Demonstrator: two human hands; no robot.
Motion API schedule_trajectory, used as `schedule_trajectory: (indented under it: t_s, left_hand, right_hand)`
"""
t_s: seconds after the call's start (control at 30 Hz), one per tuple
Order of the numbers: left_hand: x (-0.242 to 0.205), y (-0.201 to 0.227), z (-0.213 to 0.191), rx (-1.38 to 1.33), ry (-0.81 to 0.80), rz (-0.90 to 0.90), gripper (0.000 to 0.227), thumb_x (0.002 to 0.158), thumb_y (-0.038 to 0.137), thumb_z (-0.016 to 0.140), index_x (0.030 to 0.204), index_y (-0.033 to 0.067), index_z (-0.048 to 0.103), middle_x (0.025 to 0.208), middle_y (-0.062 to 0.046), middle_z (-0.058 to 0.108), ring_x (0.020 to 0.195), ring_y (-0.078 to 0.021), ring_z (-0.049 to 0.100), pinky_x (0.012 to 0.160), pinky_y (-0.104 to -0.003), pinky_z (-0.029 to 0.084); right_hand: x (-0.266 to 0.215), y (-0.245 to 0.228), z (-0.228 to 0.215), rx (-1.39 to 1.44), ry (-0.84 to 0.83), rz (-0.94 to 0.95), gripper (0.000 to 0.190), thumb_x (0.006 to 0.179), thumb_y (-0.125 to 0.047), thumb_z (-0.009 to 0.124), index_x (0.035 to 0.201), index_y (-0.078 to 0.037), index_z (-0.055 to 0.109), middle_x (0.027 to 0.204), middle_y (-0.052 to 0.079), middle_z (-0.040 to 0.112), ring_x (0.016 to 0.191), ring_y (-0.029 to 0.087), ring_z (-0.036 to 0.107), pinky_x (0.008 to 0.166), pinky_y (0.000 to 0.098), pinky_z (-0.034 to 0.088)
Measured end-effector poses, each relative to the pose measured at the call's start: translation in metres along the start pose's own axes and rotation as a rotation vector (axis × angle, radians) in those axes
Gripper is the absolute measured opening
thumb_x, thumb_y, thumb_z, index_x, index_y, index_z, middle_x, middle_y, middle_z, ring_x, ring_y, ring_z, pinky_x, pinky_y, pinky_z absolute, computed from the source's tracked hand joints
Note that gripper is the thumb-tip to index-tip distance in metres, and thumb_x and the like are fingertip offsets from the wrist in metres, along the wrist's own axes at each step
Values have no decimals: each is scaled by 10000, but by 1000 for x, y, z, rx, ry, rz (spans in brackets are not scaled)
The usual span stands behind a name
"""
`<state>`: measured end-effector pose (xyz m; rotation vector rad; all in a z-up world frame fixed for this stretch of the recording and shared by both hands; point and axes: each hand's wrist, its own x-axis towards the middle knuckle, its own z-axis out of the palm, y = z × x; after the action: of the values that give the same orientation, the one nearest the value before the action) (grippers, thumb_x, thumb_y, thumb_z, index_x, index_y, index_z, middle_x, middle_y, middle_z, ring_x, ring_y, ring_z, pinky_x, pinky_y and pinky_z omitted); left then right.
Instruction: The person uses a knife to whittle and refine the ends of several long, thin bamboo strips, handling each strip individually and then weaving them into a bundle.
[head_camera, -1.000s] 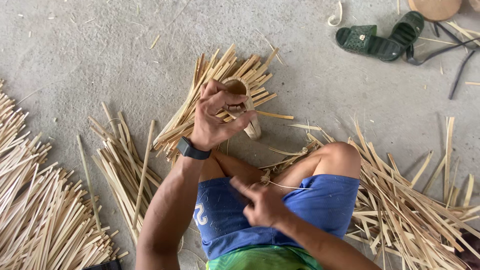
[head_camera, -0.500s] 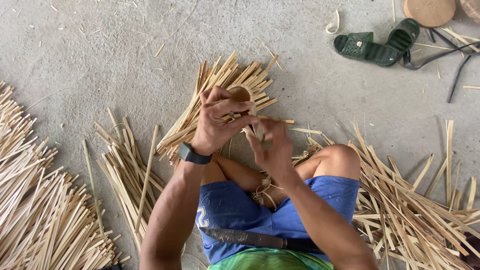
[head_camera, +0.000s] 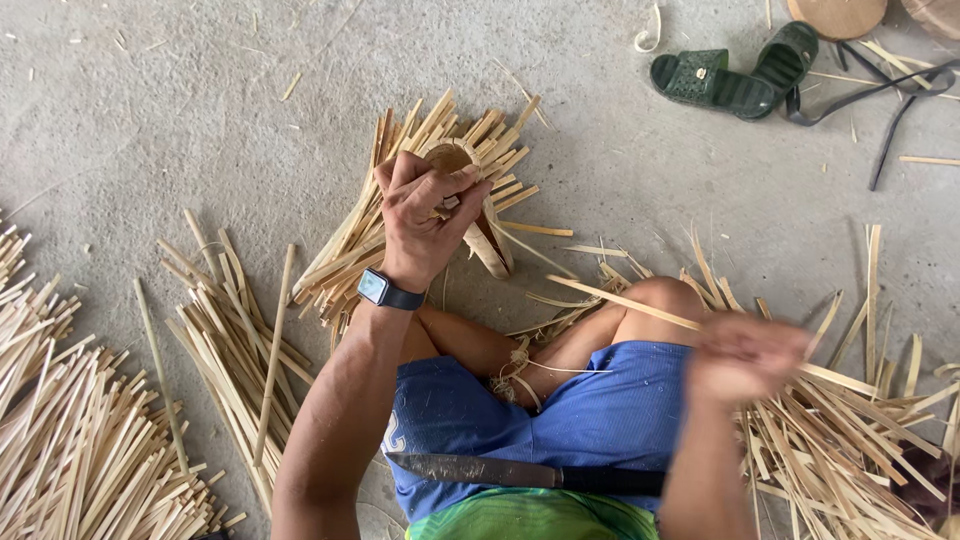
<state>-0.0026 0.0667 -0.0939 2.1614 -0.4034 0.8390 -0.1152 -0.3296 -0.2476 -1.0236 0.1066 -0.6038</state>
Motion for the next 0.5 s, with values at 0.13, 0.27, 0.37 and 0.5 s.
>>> schedule_trajectory:
  t_s: [0.13,0.27,0.37,0.5]
  left_hand:
    - [7,3,6,13,16,20,211,846,166,928,1001,142,787,894,46,768,866,-142,552,947,-355,368]
    - [13,3,-2,-44,-20,9,221,878,194,906,1037,121,771,990,27,774,955,-145,586,1006,-357,369]
    - [15,-3,-3,0,-28,23,231,855,223,918,1016,120,788,923,49,775,903,-124,573,1007,-364,353]
    - [19,-16,-8,-5,-47,15,204,840,259,914,979,150,813,920,58,784,867,-106,562,992,-353,341]
  right_hand:
    - [44,-77,-93,-316,274,30,599,1133,-551,339,757,-115,506,620,57,541,474,133,456,435,261,352]
    - [67,-93,-105,-547,308,60,542,1124,-521,376,809,-100,504,664,72,551,528,144,478,473,269,376]
    - [68,-97,-90,-592,302,83,501,1116,-499,403,848,-88,503,698,84,559,568,152,495,502,275,394]
    - [77,-101,-92,-614,288,106,452,1107,-469,440,900,-72,502,742,99,569,621,163,517,540,283,418]
